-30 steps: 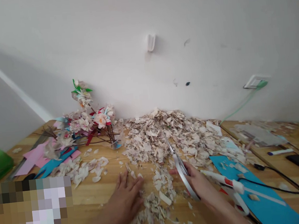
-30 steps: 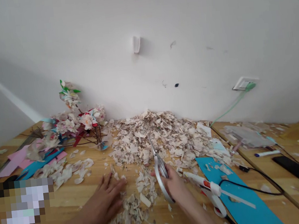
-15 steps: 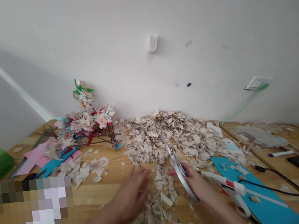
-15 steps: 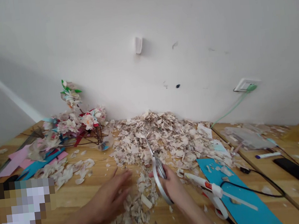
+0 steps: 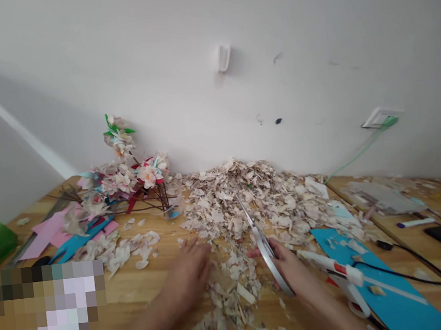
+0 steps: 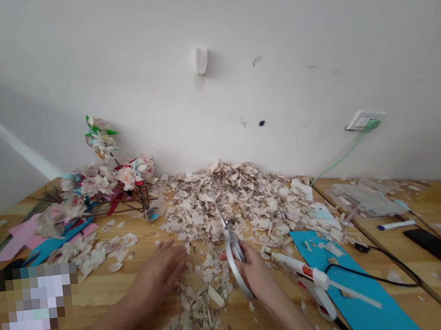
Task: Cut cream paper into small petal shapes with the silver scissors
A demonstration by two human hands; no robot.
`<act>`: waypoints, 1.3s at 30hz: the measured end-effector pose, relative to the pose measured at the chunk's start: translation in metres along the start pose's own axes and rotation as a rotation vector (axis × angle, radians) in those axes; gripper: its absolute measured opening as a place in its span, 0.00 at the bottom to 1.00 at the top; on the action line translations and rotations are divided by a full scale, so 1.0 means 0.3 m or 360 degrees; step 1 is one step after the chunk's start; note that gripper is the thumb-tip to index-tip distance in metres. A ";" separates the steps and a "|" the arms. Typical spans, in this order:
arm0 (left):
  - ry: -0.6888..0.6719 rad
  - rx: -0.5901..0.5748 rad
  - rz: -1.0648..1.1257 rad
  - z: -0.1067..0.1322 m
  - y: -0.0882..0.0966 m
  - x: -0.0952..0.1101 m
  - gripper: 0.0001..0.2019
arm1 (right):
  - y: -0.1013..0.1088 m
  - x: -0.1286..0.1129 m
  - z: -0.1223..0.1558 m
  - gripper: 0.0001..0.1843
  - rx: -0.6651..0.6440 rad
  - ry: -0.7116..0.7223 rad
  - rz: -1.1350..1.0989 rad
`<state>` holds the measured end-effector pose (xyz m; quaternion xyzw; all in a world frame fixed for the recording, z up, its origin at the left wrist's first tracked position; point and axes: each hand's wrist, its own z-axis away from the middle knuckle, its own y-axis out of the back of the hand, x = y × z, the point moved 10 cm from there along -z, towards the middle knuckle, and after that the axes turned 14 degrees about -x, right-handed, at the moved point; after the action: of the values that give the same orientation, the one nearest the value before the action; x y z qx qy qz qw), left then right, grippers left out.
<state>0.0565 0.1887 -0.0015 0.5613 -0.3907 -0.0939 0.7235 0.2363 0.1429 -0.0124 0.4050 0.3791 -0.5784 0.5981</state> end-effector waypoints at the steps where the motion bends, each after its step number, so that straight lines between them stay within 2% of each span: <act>1: 0.0052 0.0073 -0.0046 -0.025 0.031 -0.030 0.17 | 0.000 -0.001 0.001 0.17 -0.0003 0.0007 0.0007; 4: 0.0161 0.0109 -0.0192 -0.095 0.072 -0.098 0.18 | 0.007 -0.006 0.008 0.16 0.0024 0.0026 0.0018; 6: 0.0171 0.0078 -0.0210 -0.108 0.067 -0.106 0.19 | 0.013 -0.004 0.013 0.16 0.0041 0.0020 0.0019; 11: 0.0121 -0.0001 -0.0140 -0.034 0.013 -0.066 0.20 | 0.025 0.003 0.015 0.19 0.0003 0.0007 0.0051; 15: 0.0181 0.0180 0.0014 0.018 0.037 -0.101 0.23 | 0.024 0.021 0.015 0.20 0.0001 -0.0048 0.0051; 17: 0.0119 0.0235 0.0034 0.020 0.046 -0.101 0.24 | 0.009 0.026 0.011 0.17 -0.0033 -0.0045 0.0058; 20: -0.0051 0.0170 0.0075 0.006 0.029 -0.067 0.27 | -0.015 0.019 0.004 0.13 -0.0103 0.0015 0.0119; 23: -0.0024 0.0055 0.0213 -0.007 -0.003 -0.057 0.26 | -0.020 0.008 0.006 0.15 -0.0115 0.0036 0.0156; 25: 0.0126 0.0058 0.0448 -0.008 -0.012 -0.080 0.22 | -0.019 0.007 0.011 0.17 -0.0114 0.0005 0.0159; 27: 0.0273 0.0098 0.0903 -0.004 -0.022 -0.110 0.21 | -0.017 0.007 0.016 0.18 -0.0109 -0.0010 0.0139; 30: 0.0425 -0.0009 0.1756 0.003 -0.076 -0.108 0.30 | -0.027 -0.006 0.015 0.16 -0.0105 0.0120 0.0107; 32: 0.0493 -0.0127 0.2132 0.012 -0.104 -0.076 0.37 | -0.051 -0.012 0.010 0.16 -0.0136 0.0230 0.0093; 35: 0.0532 -0.0202 0.2335 0.028 -0.113 -0.035 0.43 | -0.105 -0.006 0.002 0.19 -0.0184 0.0273 0.0048; 39: 0.0495 -0.0319 0.2378 0.034 -0.149 0.002 0.43 | -0.152 -0.027 0.003 0.25 -0.0101 0.0287 -0.0123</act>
<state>0.0636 0.1651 -0.0402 0.0868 -0.5496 0.4647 0.6888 0.1903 0.1449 -0.0068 0.4212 0.4650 -0.5499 0.5513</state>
